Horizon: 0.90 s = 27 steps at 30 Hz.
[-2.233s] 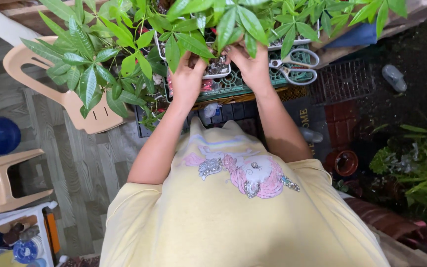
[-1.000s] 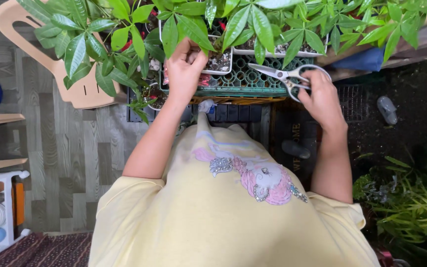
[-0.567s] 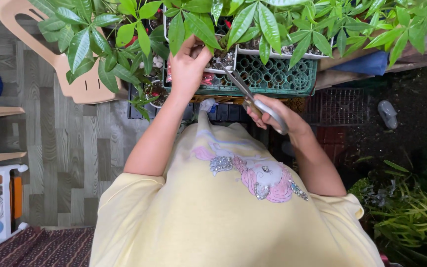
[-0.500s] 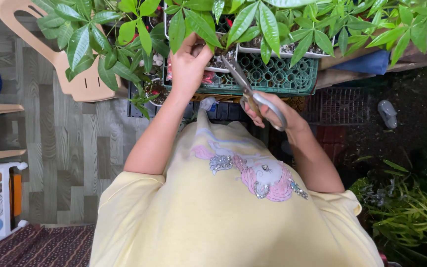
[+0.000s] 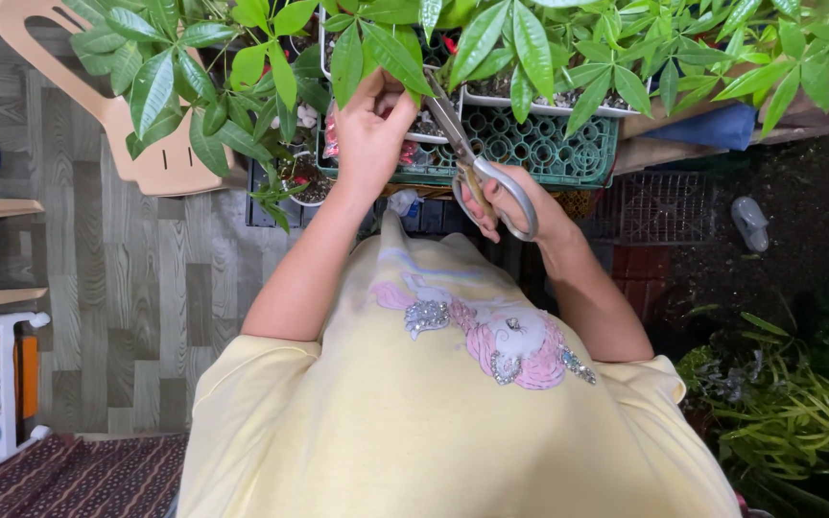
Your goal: The person is tending to small potted plants, adjusting the soil and using scissors to prune leaves.
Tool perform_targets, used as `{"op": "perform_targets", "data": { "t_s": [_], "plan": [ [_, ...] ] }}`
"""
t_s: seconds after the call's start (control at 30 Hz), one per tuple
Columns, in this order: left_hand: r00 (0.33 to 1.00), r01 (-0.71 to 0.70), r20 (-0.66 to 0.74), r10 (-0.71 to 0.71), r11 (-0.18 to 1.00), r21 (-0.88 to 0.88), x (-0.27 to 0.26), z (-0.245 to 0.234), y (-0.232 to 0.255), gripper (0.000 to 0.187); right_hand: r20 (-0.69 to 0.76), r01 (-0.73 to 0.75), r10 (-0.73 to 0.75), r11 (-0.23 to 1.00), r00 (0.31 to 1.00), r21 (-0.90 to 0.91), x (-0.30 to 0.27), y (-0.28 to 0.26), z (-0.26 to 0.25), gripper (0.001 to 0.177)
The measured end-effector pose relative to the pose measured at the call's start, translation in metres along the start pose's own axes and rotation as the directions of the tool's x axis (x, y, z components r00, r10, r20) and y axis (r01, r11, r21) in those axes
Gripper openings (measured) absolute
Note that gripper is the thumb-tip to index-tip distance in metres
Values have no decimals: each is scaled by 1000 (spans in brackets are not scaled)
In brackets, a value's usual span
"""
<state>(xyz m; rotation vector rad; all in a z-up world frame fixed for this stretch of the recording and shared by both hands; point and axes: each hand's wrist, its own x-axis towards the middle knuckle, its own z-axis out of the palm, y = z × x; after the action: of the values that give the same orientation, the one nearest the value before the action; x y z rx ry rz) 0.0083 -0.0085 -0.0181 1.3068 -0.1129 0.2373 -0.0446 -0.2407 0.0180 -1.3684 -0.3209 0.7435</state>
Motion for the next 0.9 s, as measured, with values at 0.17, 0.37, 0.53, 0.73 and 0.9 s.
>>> {"op": "perform_targets", "data": {
  "t_s": [0.17,0.37,0.53,0.73,0.9],
  "plan": [
    [999,-34,22,33,999,40,0,0,9,12,4,16,-16,999,1000,33,1,2,3,68],
    [997,-79,6,79,983,164,-2,0,12,12,-7,9,-9,999,1000,51,2,5,5,66],
    [997,-80,-2,82,974,214,-3,2,14,13,-23,22,-21,999,1000,35,1,6,7,64],
    [998,-61,-12,65,978,202,-4,-1,6,14,-81,-31,34,998,996,46,2,10,7,53],
    [988,-89,-114,105,987,135,-8,-1,16,13,-80,-33,38,998,996,62,-5,24,-9,29]
  ]
}}
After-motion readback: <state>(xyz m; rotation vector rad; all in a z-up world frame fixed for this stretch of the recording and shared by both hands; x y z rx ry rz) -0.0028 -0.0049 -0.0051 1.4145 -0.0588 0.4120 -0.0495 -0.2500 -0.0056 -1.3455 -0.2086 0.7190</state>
